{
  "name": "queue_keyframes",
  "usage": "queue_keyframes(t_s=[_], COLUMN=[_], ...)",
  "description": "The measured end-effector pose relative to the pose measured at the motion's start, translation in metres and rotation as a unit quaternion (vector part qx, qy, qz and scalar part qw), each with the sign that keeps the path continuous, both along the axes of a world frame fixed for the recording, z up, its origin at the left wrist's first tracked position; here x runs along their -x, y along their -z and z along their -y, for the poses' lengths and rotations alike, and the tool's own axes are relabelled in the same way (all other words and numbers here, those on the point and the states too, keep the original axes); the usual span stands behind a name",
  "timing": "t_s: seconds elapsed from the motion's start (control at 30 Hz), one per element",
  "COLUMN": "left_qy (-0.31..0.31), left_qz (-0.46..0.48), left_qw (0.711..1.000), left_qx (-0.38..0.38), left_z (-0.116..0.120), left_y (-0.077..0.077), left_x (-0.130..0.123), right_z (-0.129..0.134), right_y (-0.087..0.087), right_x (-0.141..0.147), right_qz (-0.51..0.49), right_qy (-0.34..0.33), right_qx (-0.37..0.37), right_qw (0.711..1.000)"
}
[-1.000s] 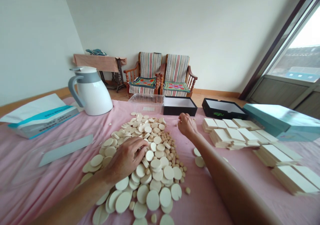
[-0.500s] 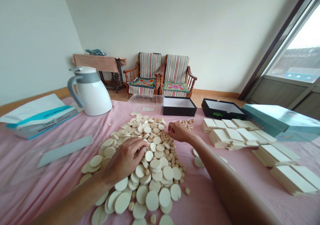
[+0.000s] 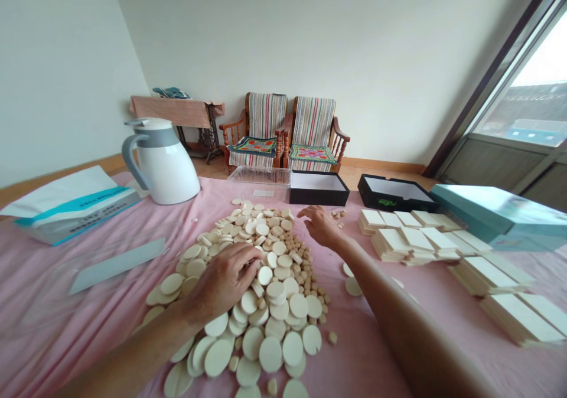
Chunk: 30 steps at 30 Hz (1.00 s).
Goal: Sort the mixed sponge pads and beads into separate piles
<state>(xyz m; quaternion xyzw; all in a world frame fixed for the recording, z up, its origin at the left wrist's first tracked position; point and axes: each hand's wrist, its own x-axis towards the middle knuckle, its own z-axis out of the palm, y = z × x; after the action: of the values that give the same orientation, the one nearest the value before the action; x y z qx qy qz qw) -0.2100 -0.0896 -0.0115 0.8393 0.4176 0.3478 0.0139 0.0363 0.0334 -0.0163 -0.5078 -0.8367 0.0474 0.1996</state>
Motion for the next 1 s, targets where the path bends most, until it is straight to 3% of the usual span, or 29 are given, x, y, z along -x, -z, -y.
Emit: queue_keyframes(t_s=[0.07, 0.2, 0.47, 0.77, 1.0], left_qy=[-0.004, -0.004, 0.003, 0.010, 0.010], left_qz=[-0.002, -0.001, 0.005, 0.009, 0.009], left_qw=[1.000, 1.000, 1.000, 1.000, 1.000], left_qx=[0.000, 0.000, 0.002, 0.015, 0.011], left_z=[0.000, 0.000, -0.001, 0.000, -0.001], left_y=[0.000, 0.000, 0.002, 0.001, 0.001], left_x=[0.000, 0.000, 0.001, 0.001, 0.000], right_z=[-0.001, 0.002, 0.007, -0.001, 0.011], right_y=[0.005, 0.010, 0.010, -0.007, -0.012], right_x=[0.006, 0.014, 0.018, -0.017, 0.005], right_qz=[0.008, 0.049, 0.035, 0.019, -0.002], right_qy=[-0.062, -0.073, 0.009, 0.172, 0.014], right_qx=[0.014, 0.028, 0.026, -0.014, 0.088], right_qw=[0.998, 0.996, 0.999, 0.985, 0.996])
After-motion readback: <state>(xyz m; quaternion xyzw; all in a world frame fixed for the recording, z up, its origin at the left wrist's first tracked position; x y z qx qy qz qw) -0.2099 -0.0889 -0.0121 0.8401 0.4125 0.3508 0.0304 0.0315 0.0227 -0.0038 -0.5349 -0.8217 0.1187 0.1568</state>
